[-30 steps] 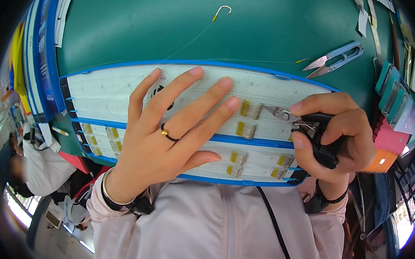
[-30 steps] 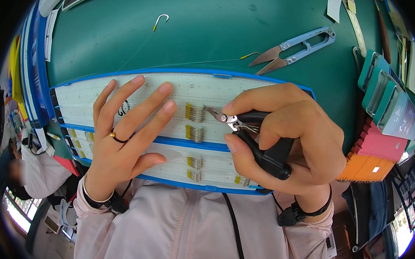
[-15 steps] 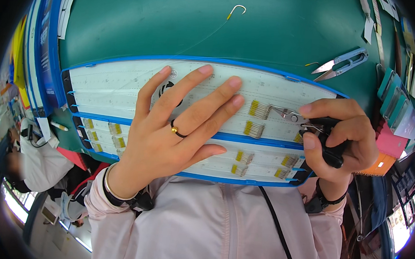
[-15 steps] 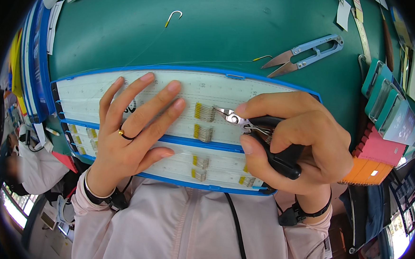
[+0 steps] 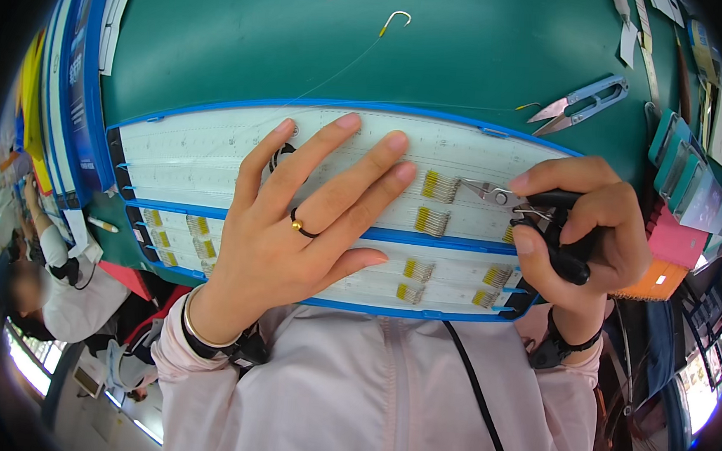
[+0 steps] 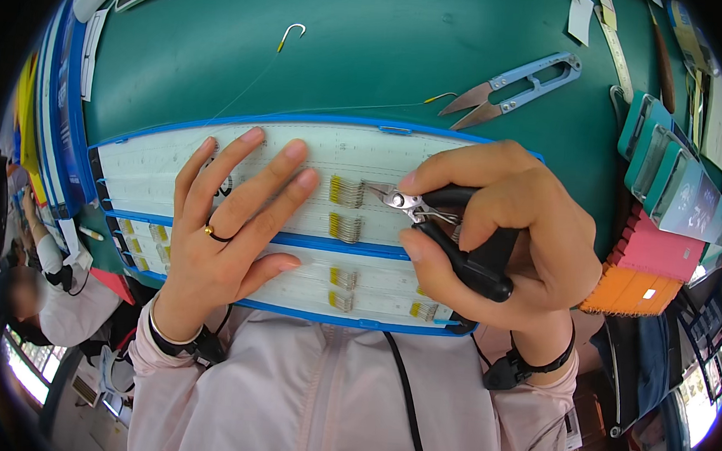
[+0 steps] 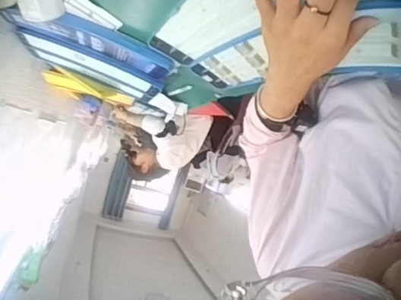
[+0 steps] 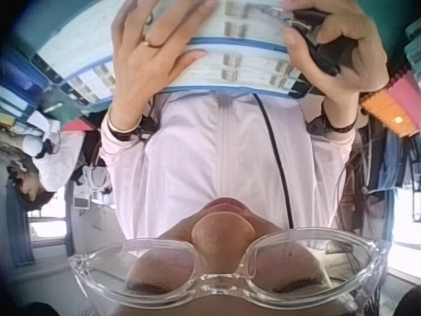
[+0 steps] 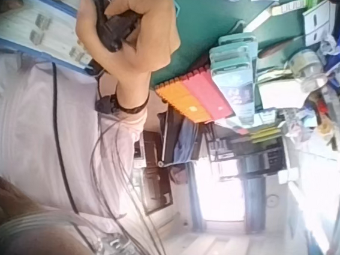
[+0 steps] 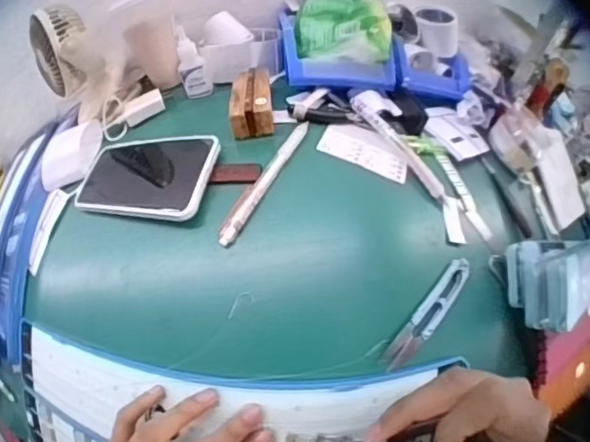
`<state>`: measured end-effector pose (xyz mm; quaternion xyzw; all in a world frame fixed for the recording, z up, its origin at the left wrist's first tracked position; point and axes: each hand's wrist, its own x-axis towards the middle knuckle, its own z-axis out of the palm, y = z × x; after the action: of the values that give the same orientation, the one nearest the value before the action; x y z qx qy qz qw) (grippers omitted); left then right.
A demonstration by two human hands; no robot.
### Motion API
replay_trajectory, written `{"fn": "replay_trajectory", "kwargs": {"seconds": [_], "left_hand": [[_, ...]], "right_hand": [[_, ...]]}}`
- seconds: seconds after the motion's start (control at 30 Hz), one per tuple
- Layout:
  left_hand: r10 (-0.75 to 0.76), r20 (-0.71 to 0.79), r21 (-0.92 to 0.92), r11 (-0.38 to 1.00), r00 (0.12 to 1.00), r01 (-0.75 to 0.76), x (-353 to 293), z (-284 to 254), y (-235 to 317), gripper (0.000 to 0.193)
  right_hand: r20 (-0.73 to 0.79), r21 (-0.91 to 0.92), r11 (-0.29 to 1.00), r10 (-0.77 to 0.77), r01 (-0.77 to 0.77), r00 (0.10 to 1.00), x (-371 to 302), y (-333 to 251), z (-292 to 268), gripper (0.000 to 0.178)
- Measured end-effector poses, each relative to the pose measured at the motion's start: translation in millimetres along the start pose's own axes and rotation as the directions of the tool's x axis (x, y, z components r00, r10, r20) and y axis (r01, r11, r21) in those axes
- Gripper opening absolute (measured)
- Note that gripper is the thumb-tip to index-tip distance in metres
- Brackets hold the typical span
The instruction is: Trimming and preparing components on LED light strip panels using wire snips.
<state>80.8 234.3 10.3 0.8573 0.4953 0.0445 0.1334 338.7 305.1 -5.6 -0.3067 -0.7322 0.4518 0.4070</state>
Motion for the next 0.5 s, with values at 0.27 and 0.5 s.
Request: {"fn": "replay_trajectory", "kwargs": {"seconds": [0.27,0.5], "left_hand": [[-0.001,0.032,0.032,0.999,1.000,0.000,2.8,-0.6,2.9,0.060],[-0.015,0.069,0.064,0.998,0.998,0.010,3.9,-0.4,3.1,0.059]], "right_hand": [[0.045,-0.057,0.994,0.101,-0.098,0.994,-2.1,-5.8,-3.8,0.034],[0.081,-0.085,0.996,0.031,-0.024,0.996,-2.7,-1.9,-5.8,0.033]]}}
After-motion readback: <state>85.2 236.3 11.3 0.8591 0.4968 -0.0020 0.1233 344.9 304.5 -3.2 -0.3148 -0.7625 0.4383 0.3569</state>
